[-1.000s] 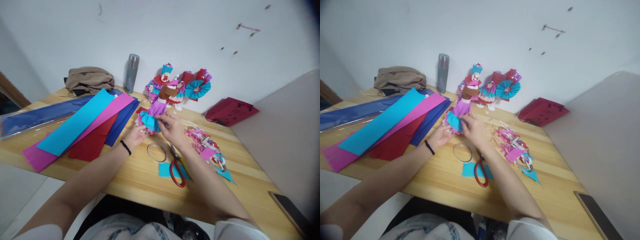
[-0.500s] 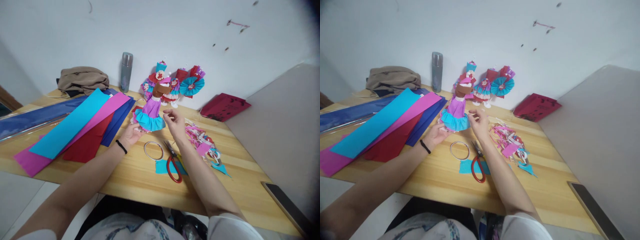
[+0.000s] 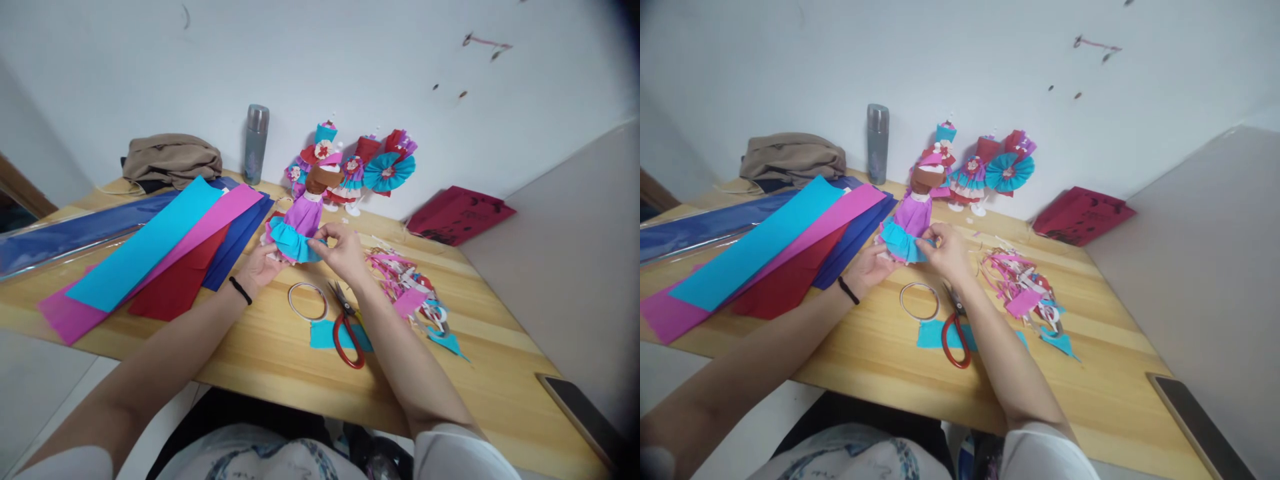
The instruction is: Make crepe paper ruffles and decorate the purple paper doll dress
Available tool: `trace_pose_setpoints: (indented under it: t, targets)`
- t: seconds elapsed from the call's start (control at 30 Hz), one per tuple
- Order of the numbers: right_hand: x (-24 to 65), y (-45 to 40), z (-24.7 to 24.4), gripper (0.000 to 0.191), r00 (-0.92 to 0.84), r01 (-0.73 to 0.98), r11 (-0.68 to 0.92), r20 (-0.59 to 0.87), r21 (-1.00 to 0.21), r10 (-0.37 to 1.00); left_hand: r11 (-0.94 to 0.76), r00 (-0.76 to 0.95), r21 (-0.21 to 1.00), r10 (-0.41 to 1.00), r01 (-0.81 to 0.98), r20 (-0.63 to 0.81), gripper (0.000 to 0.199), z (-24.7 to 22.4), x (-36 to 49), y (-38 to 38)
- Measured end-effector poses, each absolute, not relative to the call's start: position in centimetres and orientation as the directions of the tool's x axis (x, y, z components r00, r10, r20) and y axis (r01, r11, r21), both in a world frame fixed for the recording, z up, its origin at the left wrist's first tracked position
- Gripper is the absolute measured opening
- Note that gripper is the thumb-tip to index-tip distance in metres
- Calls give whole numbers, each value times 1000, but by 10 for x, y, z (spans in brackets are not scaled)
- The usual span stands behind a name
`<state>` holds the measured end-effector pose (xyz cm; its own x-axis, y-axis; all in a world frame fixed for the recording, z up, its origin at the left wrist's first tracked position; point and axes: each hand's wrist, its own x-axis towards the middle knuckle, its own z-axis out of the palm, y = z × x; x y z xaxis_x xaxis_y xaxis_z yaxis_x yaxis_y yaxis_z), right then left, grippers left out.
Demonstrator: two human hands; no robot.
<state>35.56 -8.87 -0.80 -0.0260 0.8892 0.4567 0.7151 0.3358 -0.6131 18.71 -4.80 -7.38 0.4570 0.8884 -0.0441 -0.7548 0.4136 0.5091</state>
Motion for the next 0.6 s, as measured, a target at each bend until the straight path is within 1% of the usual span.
trace_pose_setpoints:
  t: [0.13,0.27,0.4,0.5,0.6]
  targets:
    - [353,-93,-4,14,-56,667,383,471,-638,881,397,448,506,894,-766,-23,24,-77,187,-46]
    - [352,-95,1,13,-36,618,398,482,-678,876,401,431,492,900,-773,-56,22,-82,187,-44]
    - [357,-96,6,15,-66,539,378,410,-753,910,419,436,486,896,-767,-85,25,-83,184,-43]
    - [367,-98,14,17,-105,444,365,358,-818,928,441,454,496,885,-748,-103,27,-82,182,-43]
    - [382,-101,25,18,-116,349,288,264,-892,958,471,481,501,868,-726,-119,24,-83,180,-43]
